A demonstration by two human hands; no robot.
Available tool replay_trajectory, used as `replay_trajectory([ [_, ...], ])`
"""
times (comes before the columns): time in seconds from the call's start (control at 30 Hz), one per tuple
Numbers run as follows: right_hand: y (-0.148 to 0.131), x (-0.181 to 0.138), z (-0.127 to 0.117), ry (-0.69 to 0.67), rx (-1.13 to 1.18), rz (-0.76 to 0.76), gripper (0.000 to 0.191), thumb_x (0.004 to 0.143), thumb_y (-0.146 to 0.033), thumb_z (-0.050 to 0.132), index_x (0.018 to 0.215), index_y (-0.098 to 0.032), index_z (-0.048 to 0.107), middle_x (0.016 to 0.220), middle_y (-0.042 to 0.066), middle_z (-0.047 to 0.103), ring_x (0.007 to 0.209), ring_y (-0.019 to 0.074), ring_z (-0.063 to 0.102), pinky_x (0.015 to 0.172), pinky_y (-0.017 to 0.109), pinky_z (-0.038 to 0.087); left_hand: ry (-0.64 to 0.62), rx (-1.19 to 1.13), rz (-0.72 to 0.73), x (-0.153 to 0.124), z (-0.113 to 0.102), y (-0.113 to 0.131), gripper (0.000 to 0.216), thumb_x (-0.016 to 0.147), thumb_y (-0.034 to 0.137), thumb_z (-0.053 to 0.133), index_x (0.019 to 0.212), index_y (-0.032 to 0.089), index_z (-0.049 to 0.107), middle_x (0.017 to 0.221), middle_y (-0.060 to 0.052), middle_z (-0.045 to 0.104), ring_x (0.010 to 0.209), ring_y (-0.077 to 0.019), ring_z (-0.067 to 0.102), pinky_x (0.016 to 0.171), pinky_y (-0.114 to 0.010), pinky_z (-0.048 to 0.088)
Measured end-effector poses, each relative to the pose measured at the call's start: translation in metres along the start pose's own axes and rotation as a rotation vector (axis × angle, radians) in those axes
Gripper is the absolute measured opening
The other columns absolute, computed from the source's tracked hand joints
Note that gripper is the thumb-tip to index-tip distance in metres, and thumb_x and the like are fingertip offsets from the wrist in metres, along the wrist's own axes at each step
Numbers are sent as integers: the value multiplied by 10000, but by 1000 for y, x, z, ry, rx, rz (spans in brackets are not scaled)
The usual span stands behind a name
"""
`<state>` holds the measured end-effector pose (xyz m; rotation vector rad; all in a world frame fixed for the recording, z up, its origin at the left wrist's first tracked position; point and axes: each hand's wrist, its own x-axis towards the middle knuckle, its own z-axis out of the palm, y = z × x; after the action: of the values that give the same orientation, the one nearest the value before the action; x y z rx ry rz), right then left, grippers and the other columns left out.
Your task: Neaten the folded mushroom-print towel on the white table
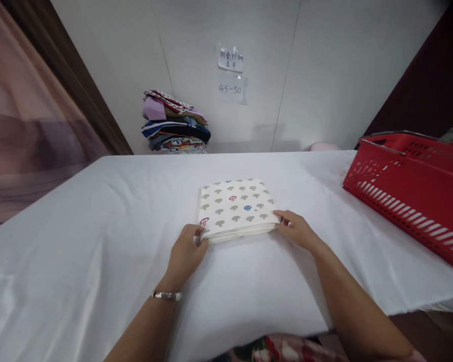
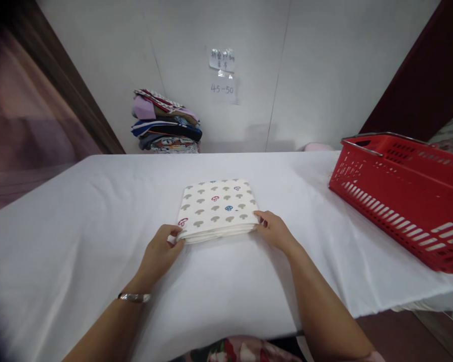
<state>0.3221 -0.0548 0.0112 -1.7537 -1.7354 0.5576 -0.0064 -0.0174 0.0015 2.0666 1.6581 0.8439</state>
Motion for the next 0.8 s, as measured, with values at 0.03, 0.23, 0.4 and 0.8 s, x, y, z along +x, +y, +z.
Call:
replay_trajectory([
  [0.03, 0, 1, 2, 14, -1, 2, 395, 773, -312, 507, 1159, -271, 579, 891, 11, 613, 709, 157, 543, 662, 297, 462, 8, 3, -13, 0, 1, 1, 189, 731, 269, 515, 919, 246, 512, 907, 21, 570, 651, -123, 548, 637, -264, 460],
  [0.23, 1, 4, 15, 75, -35, 28, 392, 786, -336, 475, 1150, -242, 589, 850, 8, 618, 701, 158, 543, 712, 310, 442, 74, 78, -55, -1, 5, 13, 143, 735, 268, 504, 873, 226, 500, 914, 0, 560, 790, -155, 560, 663, -269, 436],
  [0.4, 1, 3, 19, 184, -88, 63, 341, 796, -285, 429, 1090, -266, 601, 970, 9, 636, 800, 169, 563, 729, 292, 419, 90, 91, -73, -3, 2, 18, 113, 744, 220, 474, 856, 227, 489, 895, 5, 562, 785, -143, 559, 640, -254, 409],
  [0.8, 10, 5, 24, 186, -37, 62, 301, 790, -359, 463, 1066, -260, 530, 617, -52, 536, 564, 140, 502, 560, 241, 357, 8, 75, -73, -3, -1, 3, 78, 719, 219, 502, 791, 228, 472, 728, 37, 558, 655, -122, 532, 594, -235, 364],
])
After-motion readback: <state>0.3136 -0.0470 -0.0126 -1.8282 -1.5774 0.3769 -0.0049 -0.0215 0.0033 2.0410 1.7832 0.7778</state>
